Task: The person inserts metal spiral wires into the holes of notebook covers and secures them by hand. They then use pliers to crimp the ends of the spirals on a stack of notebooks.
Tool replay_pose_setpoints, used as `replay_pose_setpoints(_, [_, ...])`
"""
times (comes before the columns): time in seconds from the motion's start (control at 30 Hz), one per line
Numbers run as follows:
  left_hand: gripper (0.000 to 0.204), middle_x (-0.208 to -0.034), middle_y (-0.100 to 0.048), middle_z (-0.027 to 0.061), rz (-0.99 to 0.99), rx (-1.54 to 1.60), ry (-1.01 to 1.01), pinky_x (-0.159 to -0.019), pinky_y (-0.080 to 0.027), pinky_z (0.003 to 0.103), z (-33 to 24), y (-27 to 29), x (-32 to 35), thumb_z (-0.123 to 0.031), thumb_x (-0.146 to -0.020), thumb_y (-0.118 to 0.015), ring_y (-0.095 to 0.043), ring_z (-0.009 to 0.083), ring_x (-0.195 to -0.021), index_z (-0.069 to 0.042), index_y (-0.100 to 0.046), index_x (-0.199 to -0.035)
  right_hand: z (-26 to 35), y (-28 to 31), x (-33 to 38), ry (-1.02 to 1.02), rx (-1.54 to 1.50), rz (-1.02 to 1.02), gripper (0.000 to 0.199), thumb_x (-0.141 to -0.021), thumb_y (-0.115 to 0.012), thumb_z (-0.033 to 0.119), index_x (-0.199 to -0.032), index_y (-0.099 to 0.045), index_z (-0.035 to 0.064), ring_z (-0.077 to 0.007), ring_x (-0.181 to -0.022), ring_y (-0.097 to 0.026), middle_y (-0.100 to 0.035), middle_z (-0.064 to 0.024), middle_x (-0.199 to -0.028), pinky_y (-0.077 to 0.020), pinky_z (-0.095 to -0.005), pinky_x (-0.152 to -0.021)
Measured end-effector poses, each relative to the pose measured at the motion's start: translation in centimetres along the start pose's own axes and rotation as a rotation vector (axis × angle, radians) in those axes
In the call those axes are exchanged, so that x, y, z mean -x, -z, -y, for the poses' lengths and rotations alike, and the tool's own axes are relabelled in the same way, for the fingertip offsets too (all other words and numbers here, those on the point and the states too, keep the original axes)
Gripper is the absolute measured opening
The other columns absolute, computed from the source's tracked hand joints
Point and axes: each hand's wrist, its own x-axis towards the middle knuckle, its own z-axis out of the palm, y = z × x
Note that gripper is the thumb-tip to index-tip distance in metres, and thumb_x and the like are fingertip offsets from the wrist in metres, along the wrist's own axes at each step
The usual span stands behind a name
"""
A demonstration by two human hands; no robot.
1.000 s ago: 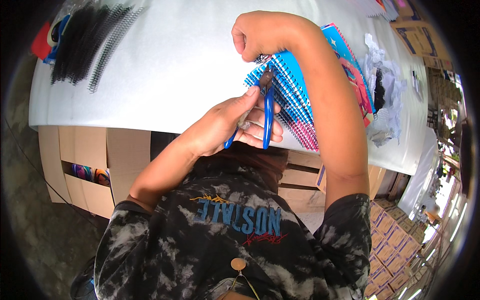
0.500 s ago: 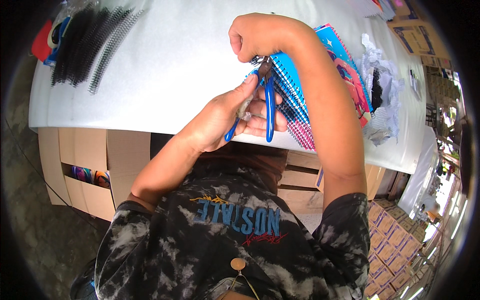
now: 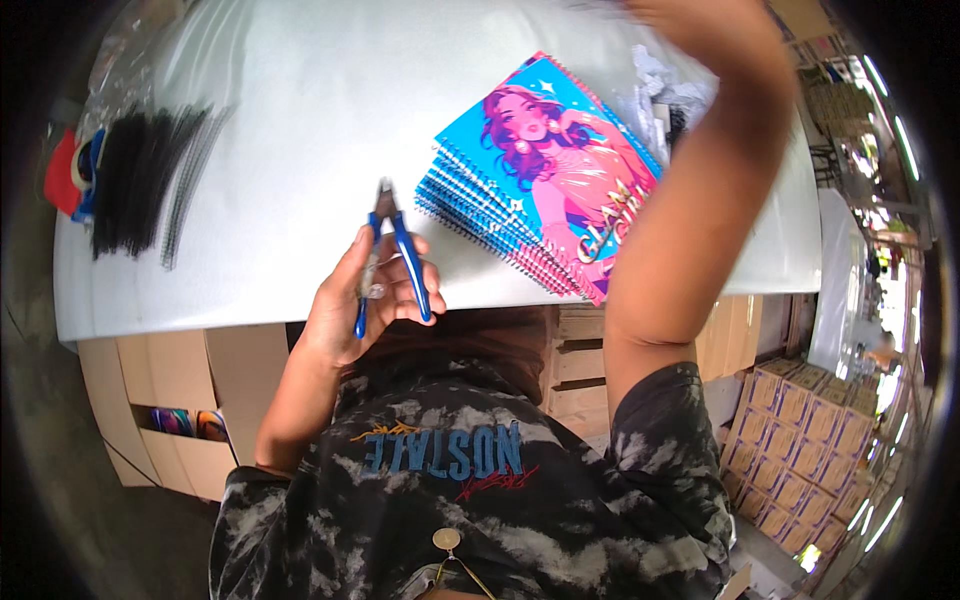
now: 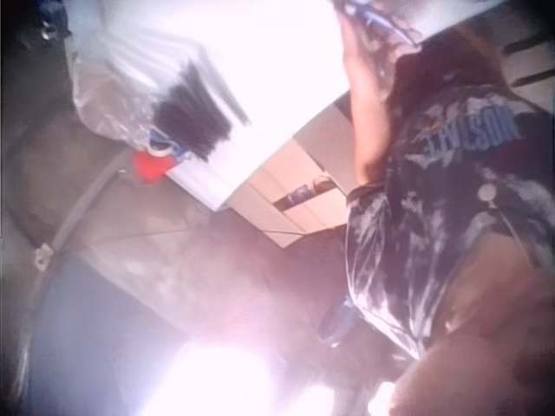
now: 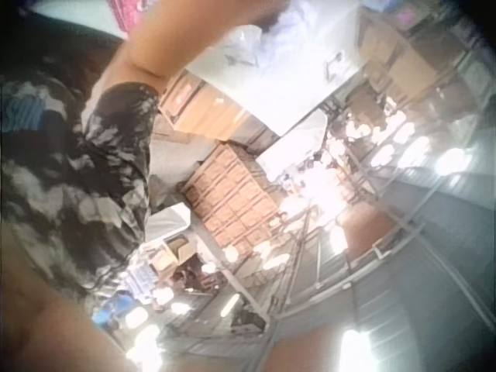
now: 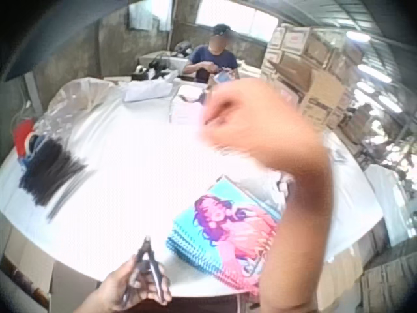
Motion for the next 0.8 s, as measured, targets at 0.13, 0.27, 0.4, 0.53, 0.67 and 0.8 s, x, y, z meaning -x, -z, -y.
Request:
replay_pose_setpoints(0.13, [0.057, -0.089, -0.06, 0.0139, -0.047, -0.11, 0.031, -0.069, -0.049, 0.032, 0.5, 1.3, 0.5, -0.054, -0.093, -0.027, -0.063, 0.0258, -0.08, -0.005, -0.05, -0.108, -11.7, 7.4, 5.5, -0.252, 0.079, -0.206, 0.019, -0.08, -0.066, 0.023, -0.083, -0.065, 0.0047, -0.004, -0.059, -0.049, -0.058, 0.0037, -0.067, -0.0374, -0.0223, -0.05])
replay_pose_setpoints(0.27, [0.057, -0.088, -0.06, 0.0127, 0.058, -0.092, 0.044, -0.069, -0.048, 0.031, 0.9, 0.4, 0.6, -0.055, -0.092, -0.029, -0.063, 0.0251, -0.08, -0.005, -0.05, -0.109, -17.9, 6.6, 11.2, -0.729, 0.246, 0.063, 0.03, -0.082, -0.065, 0.025, -0.099, -0.066, 0.0014, -0.0145, -0.084, -0.06, -0.067, -0.0059, -0.085, -0.0437, -0.0273, -0.081])
replay_pose_setpoints(0.4, [0.059, -0.089, -0.058, 0.015, 0.095, -0.127, 0.062, -0.068, -0.047, 0.031, 0.9, -0.3, -0.1, -0.055, -0.093, -0.026, -0.061, 0.0263, -0.078, -0.004, -0.048, -0.112, -14.3, 2.1, 9.7, -0.351, 0.202, -0.2, 0.036, -0.08, -0.065, 0.029, -0.101, -0.064, 0.0008, -0.0235, -0.094, -0.059, -0.063, -0.0141, -0.104, -0.0437, -0.0313, -0.083])
replay_pose_setpoints(0.53, [0.062, -0.097, -0.061, 0.0148, 0.142, -0.103, 0.015, -0.071, -0.045, 0.029, 0.1, -1.2, -1.0, -0.055, -0.093, -0.024, -0.062, 0.0241, -0.084, -0.003, -0.048, -0.116, -7.6, -6.3, 4.8, 0.23, -0.004, 0.032, 0.046, -0.074, -0.069, 0.033, -0.113, -0.06, 0.0092, -0.0228, -0.116, -0.047, -0.057, -0.0098, -0.118, -0.029, -0.038, -0.102])
replay_pose_setpoints(0.67, [0.062, -0.095, -0.061, 0.0143, 0.212, -0.044, 0.057, -0.071, -0.045, 0.03, -0.8, -1.6, -1.9, -0.055, -0.094, -0.022, -0.062, 0.0244, -0.085, -0.003, -0.048, -0.116, -6.7, -11.6, 5.2, 0.217, 0.076, 0.311, 0.048, -0.07, -0.071, 0.028, -0.115, -0.059, 0.0164, -0.0211, -0.122, -0.04, -0.058, -0.0052, -0.117, -0.0102, -0.0454, -0.11])
replay_pose_setpoints(0.8, [0.065, -0.089, -0.059, 0.0167, 0.132, -0.031, 0.094, -0.067, -0.046, 0.032, -1.2, -2.0, -2.6, -0.057, -0.092, -0.023, -0.061, 0.0269, -0.08, -0.001, -0.049, -0.111, -6.6, -11.6, 5.1, 0.203, 0.031, 0.343, 0.041, -0.069, -0.069, 0.023, -0.11, -0.062, 0.0205, -0.0223, -0.113, -0.046, -0.06, -0.0034, -0.108, -0.0101, -0.0451, -0.11])
